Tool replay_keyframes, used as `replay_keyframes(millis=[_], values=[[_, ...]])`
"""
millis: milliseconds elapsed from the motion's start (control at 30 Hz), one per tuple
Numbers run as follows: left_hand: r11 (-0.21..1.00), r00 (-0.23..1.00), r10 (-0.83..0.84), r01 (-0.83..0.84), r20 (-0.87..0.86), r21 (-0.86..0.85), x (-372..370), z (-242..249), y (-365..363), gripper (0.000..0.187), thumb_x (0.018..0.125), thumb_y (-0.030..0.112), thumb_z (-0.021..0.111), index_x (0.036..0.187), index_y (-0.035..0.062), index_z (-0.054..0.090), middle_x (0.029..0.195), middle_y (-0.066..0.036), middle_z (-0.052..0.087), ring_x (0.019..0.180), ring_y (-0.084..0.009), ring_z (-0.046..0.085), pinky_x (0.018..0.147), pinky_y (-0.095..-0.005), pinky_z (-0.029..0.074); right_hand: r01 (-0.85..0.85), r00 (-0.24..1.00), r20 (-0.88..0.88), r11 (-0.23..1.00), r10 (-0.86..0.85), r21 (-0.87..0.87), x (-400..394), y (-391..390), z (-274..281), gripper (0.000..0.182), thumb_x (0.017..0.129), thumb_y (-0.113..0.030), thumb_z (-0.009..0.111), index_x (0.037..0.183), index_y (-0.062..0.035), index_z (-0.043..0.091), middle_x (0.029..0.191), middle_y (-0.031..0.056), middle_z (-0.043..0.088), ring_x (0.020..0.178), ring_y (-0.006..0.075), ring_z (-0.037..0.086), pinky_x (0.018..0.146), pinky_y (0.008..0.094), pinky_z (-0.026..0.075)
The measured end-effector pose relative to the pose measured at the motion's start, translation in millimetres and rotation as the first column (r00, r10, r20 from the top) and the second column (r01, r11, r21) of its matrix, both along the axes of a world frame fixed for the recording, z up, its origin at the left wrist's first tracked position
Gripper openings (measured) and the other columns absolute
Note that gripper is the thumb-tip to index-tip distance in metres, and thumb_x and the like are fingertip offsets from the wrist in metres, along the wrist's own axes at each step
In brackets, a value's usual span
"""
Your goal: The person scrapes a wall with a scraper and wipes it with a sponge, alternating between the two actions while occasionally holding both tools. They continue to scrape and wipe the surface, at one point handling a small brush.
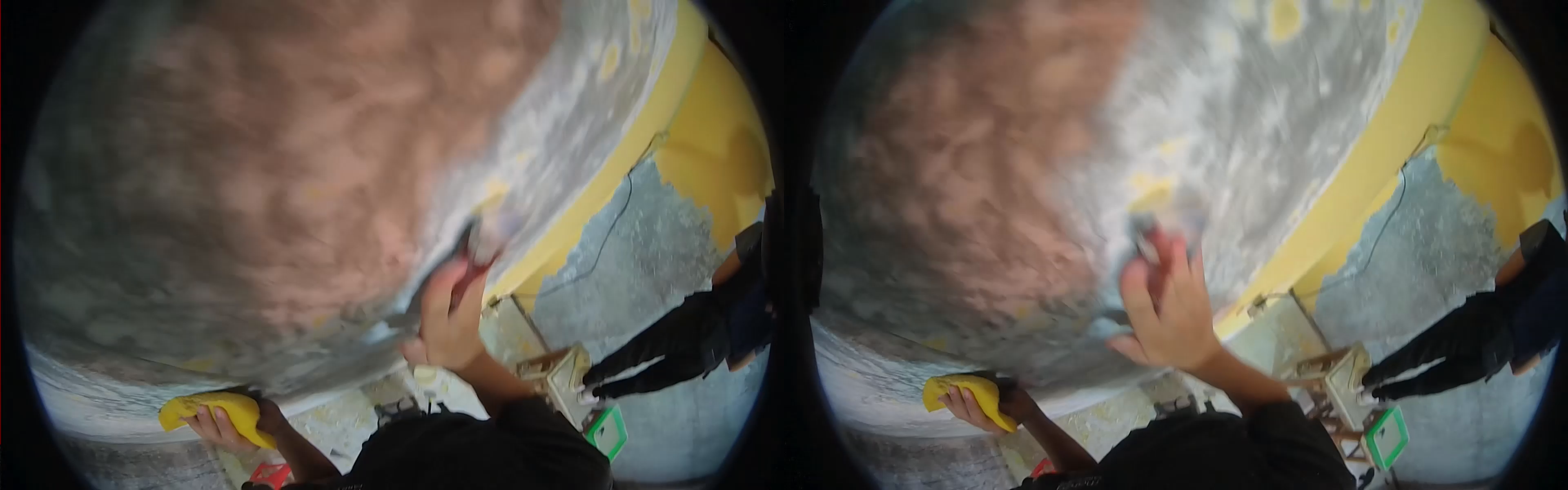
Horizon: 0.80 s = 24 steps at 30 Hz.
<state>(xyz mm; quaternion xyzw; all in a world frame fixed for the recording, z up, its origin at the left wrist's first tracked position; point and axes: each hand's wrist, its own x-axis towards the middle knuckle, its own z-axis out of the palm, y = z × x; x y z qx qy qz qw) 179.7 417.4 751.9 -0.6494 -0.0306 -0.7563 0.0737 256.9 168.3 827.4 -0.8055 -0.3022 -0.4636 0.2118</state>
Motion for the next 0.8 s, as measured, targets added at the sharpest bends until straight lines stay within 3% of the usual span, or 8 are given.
replay_keyframes(millis=[133,233,267,333,467,533,600,800], values=[[1.000,1.000,0.002,-0.002,-0.004,-0.010,-2.9,-9.6,1.3,0.035,0.096,0.030,0.050,0.113,-0.0015,0.055,0.116,-0.021,0.059,0.118,-0.0445,0.052,0.100,-0.0626,0.040,0.053,0.997,0.052,0.997,-0.050,-0.051,5.7,-15.0,-32.6,0.083,0.093,-0.060,0.038,0.135,0.0104,0.038,0.138,0.0442,0.026,0.125,0.0543,0.037,0.100,0.0587,0.034],[1.000,1.000,0.001,-0.001,-0.008,-0.012,-2.1,-11.4,2.3,0.036,0.096,0.030,0.049,0.113,-0.0013,0.055,0.116,-0.021,0.058,0.118,-0.0449,0.051,0.099,-0.0633,0.040,-0.012,0.998,-0.056,0.955,0.030,0.297,16.1,-32.6,24.6,0.090,0.093,-0.063,0.034,0.148,0.0064,0.015,0.141,0.0396,0.025,0.125,0.0531,0.035,0.101,0.0543,0.032],[1.000,1.000,-0.001,0.001,-0.012,-0.015,-3.8,-10.9,2.8,0.036,0.096,0.031,0.049,0.112,-0.0012,0.055,0.116,-0.021,0.058,0.118,-0.0451,0.051,0.099,-0.0635,0.039,0.006,1.000,-0.001,0.981,-0.006,0.193,17.5,-21.0,26.2,0.092,0.091,-0.061,0.033,0.147,0.0085,0.011,0.147,0.0372,0.013,0.134,0.0492,0.021,0.108,0.0509,0.021],[1.000,1.000,-0.007,0.007,-0.010,-0.011,-1.5,-10.7,1.3,0.037,0.096,0.031,0.049,0.112,-0.0011,0.055,0.116,-0.021,0.058,0.118,-0.0454,0.051,0.099,-0.0639,0.039,0.075,0.995,0.062,0.997,-0.075,0.007,13.9,-18.9,20.3,0.096,0.090,-0.063,0.032,0.147,0.0097,0.008,0.149,0.0367,0.006,0.137,0.0486,0.016,0.111,0.0496,0.017],[1.000,1.000,-0.012,0.012,-0.003,-0.014,-0.7,-12.2,3.7,0.037,0.096,0.032,0.048,0.112,-0.0007,0.054,0.116,-0.021,0.058,0.119,-0.0459,0.050,0.099,-0.0648,0.039,0.156,0.972,-0.183,0.988,-0.151,0.017,15.0,-53.6,-5.9,0.097,0.089,-0.070,0.033,0.149,0.0031,0.013,0.146,0.0416,0.012,0.129,0.0567,0.029,0.106,0.0550,0.029],[1.000,1.000,-0.014,0.014,-0.013,-0.015,-1.8,-11.7,2.9,0.038,0.096,0.033,0.048,0.112,-0.0006,0.054,0.117,-0.021,0.057,0.119,-0.0462,0.050,0.099,-0.0653,0.038,0.016,0.979,-0.203,1.000,-0.020,-0.023,7.9,-45.6,-10.8,0.092,0.090,-0.067,0.036,0.149,0.0005,0.016,0.146,0.0420,0.012,0.129,0.0562,0.030,0.105,0.0547,0.031],[1.000,1.000,-0.021,0.021,-0.012,-0.007,-0.5,-9.4,2.2,0.038,0.096,0.034,0.047,0.112,-0.0004,0.054,0.117,-0.021,0.057,0.119,-0.0465,0.050,0.099,-0.0657,0.038,-0.207,0.973,-0.170,0.906,0.153,-0.368,-8.0,-29.7,-30.3,0.087,0.092,-0.064,0.039,0.149,-0.0015,0.020,0.145,0.0427,0.013,0.129,0.0571,0.030,0.102,0.0575,0.033],[0.999,0.999,-0.034,0.034,-0.017,-0.022,-1.1,-11.9,7.0,0.039,0.097,0.035,0.046,0.112,0.0000,0.054,0.117,-0.021,0.057,0.120,-0.0474,0.049,0.099,-0.0671,0.038,0.073,0.996,-0.034,0.991,-0.077,-0.114,6.1,-41.6,41.4,0.088,0.090,-0.063,0.041,0.139,0.0105,0.035,0.138,0.0455,0.025,0.126,0.0604,0.031,0.100,0.0668,0.029]])
